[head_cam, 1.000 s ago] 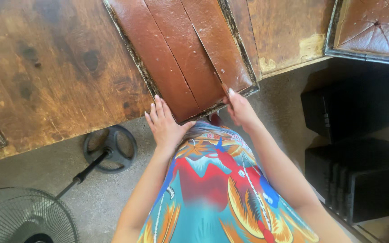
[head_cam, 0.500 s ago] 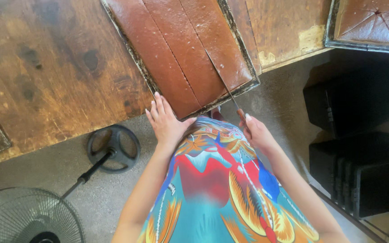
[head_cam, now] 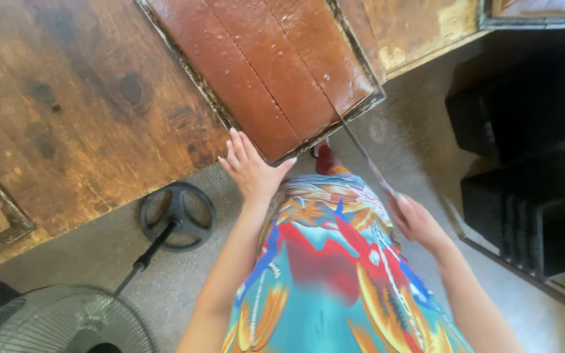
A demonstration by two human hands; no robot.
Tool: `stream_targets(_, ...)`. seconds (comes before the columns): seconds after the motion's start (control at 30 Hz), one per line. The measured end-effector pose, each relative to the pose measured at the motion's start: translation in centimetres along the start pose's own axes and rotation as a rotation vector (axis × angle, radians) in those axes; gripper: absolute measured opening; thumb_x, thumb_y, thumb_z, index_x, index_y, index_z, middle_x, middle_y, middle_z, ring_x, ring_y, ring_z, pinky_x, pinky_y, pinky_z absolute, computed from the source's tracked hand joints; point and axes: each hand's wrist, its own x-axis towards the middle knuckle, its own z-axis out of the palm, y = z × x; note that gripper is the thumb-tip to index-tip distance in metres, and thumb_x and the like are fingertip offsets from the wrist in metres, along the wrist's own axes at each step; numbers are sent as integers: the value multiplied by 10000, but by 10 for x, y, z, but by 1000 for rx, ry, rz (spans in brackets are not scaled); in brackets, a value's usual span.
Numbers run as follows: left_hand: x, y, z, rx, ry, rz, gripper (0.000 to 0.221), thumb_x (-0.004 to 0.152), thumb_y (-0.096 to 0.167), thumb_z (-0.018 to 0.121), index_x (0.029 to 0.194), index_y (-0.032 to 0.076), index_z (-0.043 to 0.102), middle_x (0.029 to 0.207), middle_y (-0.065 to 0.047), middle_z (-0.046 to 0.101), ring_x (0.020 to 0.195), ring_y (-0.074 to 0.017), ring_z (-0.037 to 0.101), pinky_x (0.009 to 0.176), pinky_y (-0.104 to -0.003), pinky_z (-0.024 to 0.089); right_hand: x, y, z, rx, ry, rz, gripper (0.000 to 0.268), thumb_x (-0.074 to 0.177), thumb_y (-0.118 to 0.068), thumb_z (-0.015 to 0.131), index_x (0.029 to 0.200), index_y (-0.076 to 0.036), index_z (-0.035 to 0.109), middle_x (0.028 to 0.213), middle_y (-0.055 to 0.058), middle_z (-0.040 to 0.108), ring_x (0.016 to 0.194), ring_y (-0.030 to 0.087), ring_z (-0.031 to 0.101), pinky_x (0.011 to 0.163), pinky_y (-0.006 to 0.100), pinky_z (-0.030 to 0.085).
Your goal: The person slices a tray of brownies into smaller pieces using a long knife, then repeats the action with several other trays of brownies on a wooden table.
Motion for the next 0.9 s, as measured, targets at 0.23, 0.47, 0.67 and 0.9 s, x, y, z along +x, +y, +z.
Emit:
stream_targets(0.23,-7,-18,9,-189,232,205,1210,722,668,833,1531,-78,329,1616,-256,293,1490,-424,287,1190,-647,159,-99,29,-34,56,-50,156,530,1020,-501,390,1101,-53,661,587,-19,405,447,95,302,404,273,233)
stream_targets(0.47,-30,-61,18,-557,226,-157,370,965,424,634,1008,63,702,913,-122,728,851,-307,702,788,-428,545,55,-116,-28,47,25,-404,282,1068,-371,482,1110,-101,552,743,0,559,466,70,391,409,239,280)
stream_targets(0.67,-26,-60,74,-596,204,-289,347,1028,387,575,976,64,692,875,-175,696,831,-373,673,734,-456,515,236,-248,2,-115,99,-864,267,1102,-344,551,1139,-79,559,982,-7,669,759,34,570,597,211,469)
stream_targets(0.9,-19,-55,110,-650,475,-328,372,982,408,627,902,58,727,855,-176,701,802,-371,678,717,-441,522,281,-288,26,-436,568,-1052,432,1093,-489,618,1059,-61,670,897,82,720,835,199,677,788,390,528)
